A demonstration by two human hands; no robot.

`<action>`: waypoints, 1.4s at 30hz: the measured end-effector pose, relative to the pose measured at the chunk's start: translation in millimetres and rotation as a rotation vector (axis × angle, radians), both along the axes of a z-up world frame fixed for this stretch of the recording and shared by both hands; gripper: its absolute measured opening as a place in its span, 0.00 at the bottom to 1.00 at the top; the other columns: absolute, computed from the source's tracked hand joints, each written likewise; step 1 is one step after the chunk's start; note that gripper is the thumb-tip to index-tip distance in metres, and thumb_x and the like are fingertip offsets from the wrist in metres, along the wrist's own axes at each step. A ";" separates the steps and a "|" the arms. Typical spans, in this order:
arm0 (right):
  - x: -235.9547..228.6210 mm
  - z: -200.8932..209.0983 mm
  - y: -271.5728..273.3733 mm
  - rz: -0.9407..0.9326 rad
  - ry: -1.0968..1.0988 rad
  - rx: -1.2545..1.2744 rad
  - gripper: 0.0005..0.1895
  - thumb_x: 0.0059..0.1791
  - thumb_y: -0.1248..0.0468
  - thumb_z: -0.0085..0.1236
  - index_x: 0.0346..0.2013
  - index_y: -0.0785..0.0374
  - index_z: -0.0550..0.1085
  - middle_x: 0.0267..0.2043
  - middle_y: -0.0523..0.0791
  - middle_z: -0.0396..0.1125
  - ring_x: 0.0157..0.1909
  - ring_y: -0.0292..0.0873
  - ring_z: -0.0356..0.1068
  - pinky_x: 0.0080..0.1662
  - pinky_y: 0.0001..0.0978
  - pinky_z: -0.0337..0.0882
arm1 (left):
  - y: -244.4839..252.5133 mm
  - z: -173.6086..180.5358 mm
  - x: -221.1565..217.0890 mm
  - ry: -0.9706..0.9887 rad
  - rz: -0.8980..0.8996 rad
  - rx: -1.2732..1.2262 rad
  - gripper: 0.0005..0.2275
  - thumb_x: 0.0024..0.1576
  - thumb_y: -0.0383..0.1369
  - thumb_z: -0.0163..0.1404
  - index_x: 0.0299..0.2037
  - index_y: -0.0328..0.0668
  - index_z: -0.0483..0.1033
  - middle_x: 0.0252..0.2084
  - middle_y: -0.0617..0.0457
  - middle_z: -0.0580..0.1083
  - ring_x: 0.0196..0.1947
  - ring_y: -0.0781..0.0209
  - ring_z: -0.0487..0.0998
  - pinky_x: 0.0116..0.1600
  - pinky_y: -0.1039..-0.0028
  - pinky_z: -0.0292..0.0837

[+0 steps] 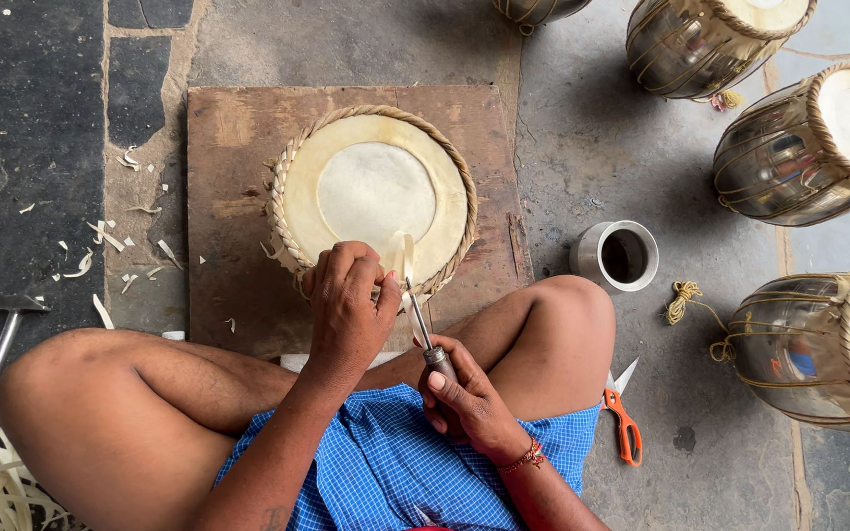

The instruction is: The person is repairing a traditional drum by weaving a white strip around the drumhead's edge. They use a tool to push the strip through the existing rope and a mallet to tighten it. Several finished drums are visible nearby.

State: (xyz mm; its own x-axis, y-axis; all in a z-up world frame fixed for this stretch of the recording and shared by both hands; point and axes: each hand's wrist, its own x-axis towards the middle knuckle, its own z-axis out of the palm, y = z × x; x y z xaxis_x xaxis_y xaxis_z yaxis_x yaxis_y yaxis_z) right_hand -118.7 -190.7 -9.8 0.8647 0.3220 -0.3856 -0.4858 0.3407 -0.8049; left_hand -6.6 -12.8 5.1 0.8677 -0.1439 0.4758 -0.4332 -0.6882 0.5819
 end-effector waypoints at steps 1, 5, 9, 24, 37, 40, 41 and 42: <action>-0.2 0.0 0.0 -0.002 0.000 0.001 0.29 0.55 0.55 0.52 0.69 0.59 0.58 0.31 0.44 0.60 0.24 0.36 0.61 0.27 0.24 0.61 | 0.0 0.2 -0.2 0.000 -0.002 -0.001 0.06 0.53 0.28 0.58 0.31 0.42 0.72 0.44 0.51 0.71 0.47 0.54 0.72 0.53 0.57 0.60; -1.2 -0.8 0.6 -0.004 0.014 -0.008 0.29 0.55 0.55 0.52 0.68 0.58 0.58 0.31 0.44 0.60 0.24 0.36 0.61 0.26 0.24 0.60 | -0.1 0.7 -0.8 -0.003 0.000 0.002 0.06 0.53 0.29 0.59 0.32 0.42 0.72 0.44 0.51 0.72 0.47 0.54 0.72 0.54 0.57 0.60; -1.6 -1.4 0.4 -0.004 0.007 -0.006 0.29 0.55 0.55 0.52 0.68 0.58 0.58 0.31 0.44 0.60 0.24 0.36 0.61 0.26 0.23 0.60 | -2.7 -0.2 -1.2 -0.016 0.009 0.038 0.06 0.54 0.30 0.59 0.31 0.43 0.73 0.44 0.51 0.72 0.46 0.54 0.72 0.52 0.58 0.59; -2.8 -1.0 2.2 -0.012 0.018 -0.064 0.28 0.55 0.56 0.52 0.69 0.57 0.58 0.31 0.43 0.61 0.24 0.35 0.62 0.25 0.22 0.59 | -4.0 -5.7 -1.0 -0.051 0.030 0.089 0.06 0.53 0.28 0.58 0.32 0.41 0.72 0.43 0.49 0.70 0.46 0.53 0.71 0.52 0.57 0.60; -9.6 -15.2 12.9 -0.033 -0.098 -0.223 0.31 0.56 0.55 0.50 0.72 0.61 0.55 0.32 0.42 0.62 0.24 0.33 0.62 0.26 0.23 0.63 | -7.6 1.6 -4.3 -0.012 0.012 0.045 0.07 0.53 0.34 0.60 0.29 0.43 0.75 0.44 0.52 0.71 0.47 0.53 0.70 0.53 0.58 0.58; -10.0 -12.9 13.6 -0.039 -0.081 -0.244 0.32 0.55 0.55 0.50 0.71 0.60 0.55 0.31 0.42 0.62 0.23 0.33 0.62 0.25 0.23 0.63 | -9.0 3.9 -5.7 0.022 0.010 0.048 0.06 0.54 0.34 0.60 0.29 0.45 0.77 0.44 0.54 0.71 0.48 0.55 0.69 0.56 0.58 0.57; -9.9 -11.5 12.8 -0.035 -0.079 -0.247 0.31 0.56 0.56 0.51 0.71 0.60 0.55 0.31 0.42 0.62 0.24 0.33 0.61 0.25 0.23 0.63 | -8.8 4.5 -6.2 0.007 -0.001 0.059 0.06 0.54 0.34 0.60 0.29 0.45 0.77 0.45 0.53 0.71 0.48 0.55 0.69 0.55 0.58 0.56; -9.2 -10.0 11.7 -0.030 -0.078 -0.251 0.31 0.56 0.56 0.51 0.71 0.60 0.55 0.31 0.42 0.62 0.24 0.33 0.61 0.26 0.23 0.62 | -8.1 4.9 -6.7 -0.008 -0.011 0.069 0.06 0.54 0.35 0.60 0.29 0.45 0.77 0.46 0.52 0.71 0.49 0.54 0.69 0.55 0.58 0.55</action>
